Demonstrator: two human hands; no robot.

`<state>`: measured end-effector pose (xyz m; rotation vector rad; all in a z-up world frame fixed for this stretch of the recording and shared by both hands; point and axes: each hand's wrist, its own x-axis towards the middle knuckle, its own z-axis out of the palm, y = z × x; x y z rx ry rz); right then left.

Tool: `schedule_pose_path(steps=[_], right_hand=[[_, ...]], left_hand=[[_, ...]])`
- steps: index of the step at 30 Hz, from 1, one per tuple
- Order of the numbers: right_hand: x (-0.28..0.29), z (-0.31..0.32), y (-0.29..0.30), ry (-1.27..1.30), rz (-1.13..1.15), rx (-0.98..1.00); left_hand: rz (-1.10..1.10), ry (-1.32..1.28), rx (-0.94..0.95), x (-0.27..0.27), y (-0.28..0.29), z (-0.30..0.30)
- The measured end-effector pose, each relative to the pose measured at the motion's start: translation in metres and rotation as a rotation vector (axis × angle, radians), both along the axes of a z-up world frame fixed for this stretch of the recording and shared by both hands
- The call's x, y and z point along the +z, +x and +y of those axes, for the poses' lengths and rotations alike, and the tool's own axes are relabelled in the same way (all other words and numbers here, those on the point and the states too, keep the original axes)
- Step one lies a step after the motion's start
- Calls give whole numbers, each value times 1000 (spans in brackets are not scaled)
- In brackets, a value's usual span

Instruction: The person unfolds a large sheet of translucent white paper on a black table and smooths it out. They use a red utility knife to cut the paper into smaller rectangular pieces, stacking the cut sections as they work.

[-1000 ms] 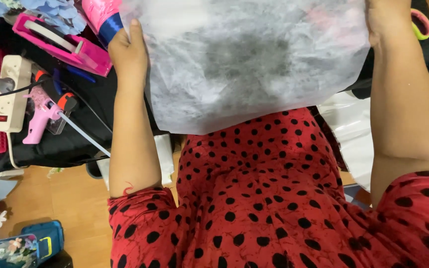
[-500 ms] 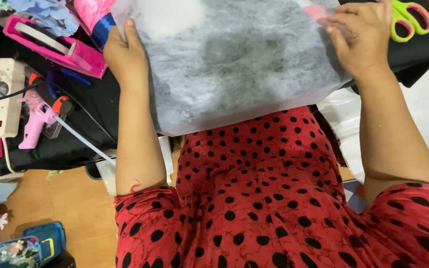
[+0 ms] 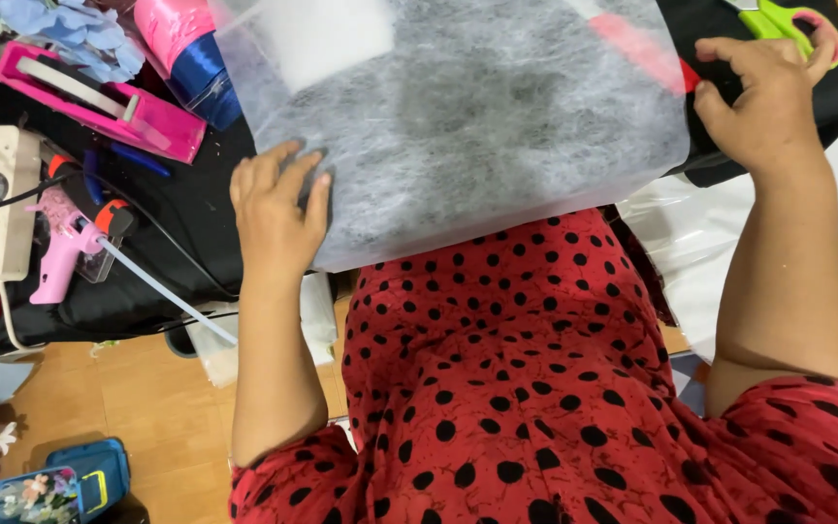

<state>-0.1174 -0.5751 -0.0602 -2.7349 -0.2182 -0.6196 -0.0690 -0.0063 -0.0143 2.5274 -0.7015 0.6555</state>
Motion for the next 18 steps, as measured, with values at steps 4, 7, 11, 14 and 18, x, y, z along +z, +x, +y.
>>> schedule_pose_path(steps=[4, 7, 11, 14, 18], right_hand=[[14, 19, 0, 141, 151, 8], [8, 20, 9, 154, 70, 48], [1, 16, 12, 132, 16, -2], [-8, 3, 10, 98, -45, -30], [-45, -38, 9, -22, -104, -151]], left_hand=[[85, 30, 45, -19, -10, 21], [140, 47, 54, -27, -12, 26], [133, 56, 70, -30, -13, 26], [125, 49, 83, -31, -13, 25], [121, 41, 86, -33, -12, 27]])
